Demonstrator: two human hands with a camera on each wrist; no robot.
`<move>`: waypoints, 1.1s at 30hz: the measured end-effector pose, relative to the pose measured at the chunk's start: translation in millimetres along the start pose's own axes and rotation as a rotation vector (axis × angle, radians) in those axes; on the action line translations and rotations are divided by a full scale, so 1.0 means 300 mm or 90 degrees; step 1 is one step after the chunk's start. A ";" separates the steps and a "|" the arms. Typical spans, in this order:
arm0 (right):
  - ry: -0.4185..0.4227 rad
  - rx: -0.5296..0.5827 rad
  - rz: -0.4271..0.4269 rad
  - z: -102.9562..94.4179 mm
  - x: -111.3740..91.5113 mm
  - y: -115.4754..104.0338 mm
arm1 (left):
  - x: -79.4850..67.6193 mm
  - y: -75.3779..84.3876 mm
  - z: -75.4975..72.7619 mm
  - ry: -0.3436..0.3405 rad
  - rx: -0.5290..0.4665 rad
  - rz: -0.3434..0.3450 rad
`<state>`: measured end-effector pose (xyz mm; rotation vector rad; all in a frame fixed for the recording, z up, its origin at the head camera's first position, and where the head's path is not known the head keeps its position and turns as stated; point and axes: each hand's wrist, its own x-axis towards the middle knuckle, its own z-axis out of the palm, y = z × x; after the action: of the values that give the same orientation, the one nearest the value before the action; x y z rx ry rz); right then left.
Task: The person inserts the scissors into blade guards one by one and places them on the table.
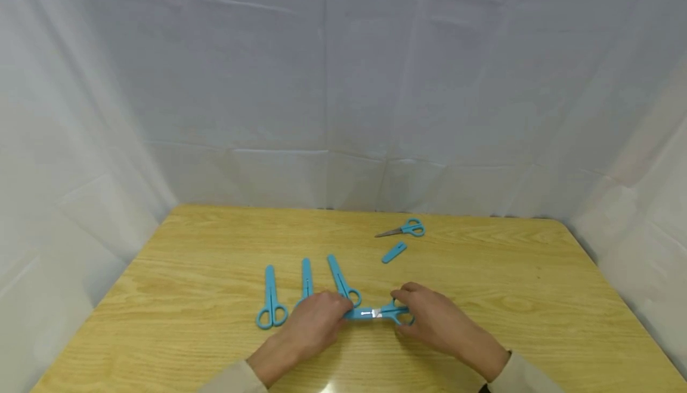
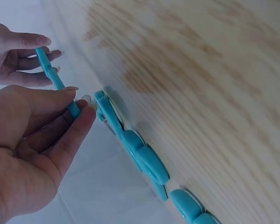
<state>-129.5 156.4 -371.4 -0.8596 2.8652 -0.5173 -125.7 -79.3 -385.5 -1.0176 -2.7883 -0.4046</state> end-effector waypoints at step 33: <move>-0.084 0.000 -0.036 -0.022 0.007 -0.023 | -0.004 0.026 -0.009 0.010 0.022 0.000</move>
<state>-129.1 151.7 -362.8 -0.9411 2.7282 -0.4487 -119.6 -75.1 -381.7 -1.0022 -2.7720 -0.3623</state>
